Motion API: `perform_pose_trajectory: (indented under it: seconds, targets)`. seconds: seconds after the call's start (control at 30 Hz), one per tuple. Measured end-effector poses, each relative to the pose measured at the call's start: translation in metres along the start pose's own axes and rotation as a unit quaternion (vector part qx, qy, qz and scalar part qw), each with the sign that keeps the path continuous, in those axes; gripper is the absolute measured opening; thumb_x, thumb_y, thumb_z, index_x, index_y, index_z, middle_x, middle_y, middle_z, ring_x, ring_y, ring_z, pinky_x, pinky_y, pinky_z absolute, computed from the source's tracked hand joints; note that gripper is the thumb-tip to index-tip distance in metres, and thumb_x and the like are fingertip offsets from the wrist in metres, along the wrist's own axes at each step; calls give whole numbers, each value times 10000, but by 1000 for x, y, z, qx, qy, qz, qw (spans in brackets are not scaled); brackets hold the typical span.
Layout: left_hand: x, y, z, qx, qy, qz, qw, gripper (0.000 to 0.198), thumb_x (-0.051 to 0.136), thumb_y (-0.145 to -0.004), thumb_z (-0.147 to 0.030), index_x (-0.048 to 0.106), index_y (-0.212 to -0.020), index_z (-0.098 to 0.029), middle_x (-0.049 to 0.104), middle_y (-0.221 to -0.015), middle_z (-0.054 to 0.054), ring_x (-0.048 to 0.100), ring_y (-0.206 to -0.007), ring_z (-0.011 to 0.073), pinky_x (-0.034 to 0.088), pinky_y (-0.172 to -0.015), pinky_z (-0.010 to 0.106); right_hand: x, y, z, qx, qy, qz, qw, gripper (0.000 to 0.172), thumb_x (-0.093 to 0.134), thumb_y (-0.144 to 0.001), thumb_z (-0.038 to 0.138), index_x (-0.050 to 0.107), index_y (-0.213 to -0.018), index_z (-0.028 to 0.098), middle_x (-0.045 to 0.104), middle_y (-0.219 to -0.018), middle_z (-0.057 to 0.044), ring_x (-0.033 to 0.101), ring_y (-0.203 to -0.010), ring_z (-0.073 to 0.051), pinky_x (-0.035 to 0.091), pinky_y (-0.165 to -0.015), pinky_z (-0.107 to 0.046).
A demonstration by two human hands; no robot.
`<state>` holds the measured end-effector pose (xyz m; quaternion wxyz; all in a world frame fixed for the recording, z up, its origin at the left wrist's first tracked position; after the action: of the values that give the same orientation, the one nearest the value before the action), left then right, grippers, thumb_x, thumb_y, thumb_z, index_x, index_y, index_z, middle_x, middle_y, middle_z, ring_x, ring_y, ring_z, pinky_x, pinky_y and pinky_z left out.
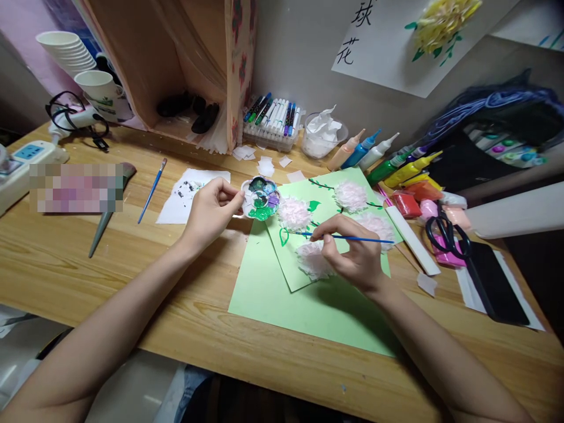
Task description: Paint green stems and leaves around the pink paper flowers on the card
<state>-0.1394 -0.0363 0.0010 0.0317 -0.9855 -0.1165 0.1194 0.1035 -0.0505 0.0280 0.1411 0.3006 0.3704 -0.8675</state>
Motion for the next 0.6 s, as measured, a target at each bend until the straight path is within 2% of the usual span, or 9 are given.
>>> perform_pose_trajectory:
  seconds: [0.37, 0.6]
  targets:
    - [1, 0, -3, 5, -4, -2, 1000, 151, 635, -780, -167, 521, -683, -188, 640, -591, -16, 619, -524, 109, 490, -500, 211, 8, 0, 3, -9, 11, 48, 999, 149, 478, -786, 78, 568, -731, 183, 605, -642, -11, 552, -600, -135, 434, -568, -265]
    - [1, 0, -1, 11, -11, -1, 1000, 147, 635, -781, -174, 525, -685, -189, 636, -599, -18, 620, -525, 107, 484, -491, 207, 6, 0, 2, 6, 7, 38, 999, 147, 475, -792, 88, 566, -740, 191, 611, -657, -5, 566, -617, -138, 447, -596, -272]
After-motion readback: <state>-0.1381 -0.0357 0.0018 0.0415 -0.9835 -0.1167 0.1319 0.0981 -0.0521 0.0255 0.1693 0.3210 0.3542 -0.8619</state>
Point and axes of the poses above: each hand's wrist, its own y-axis away from the middle knuckle, its own x-axis out of the palm, z = x × y, the point moved 3 cm from there along -y, towards the middle knuckle
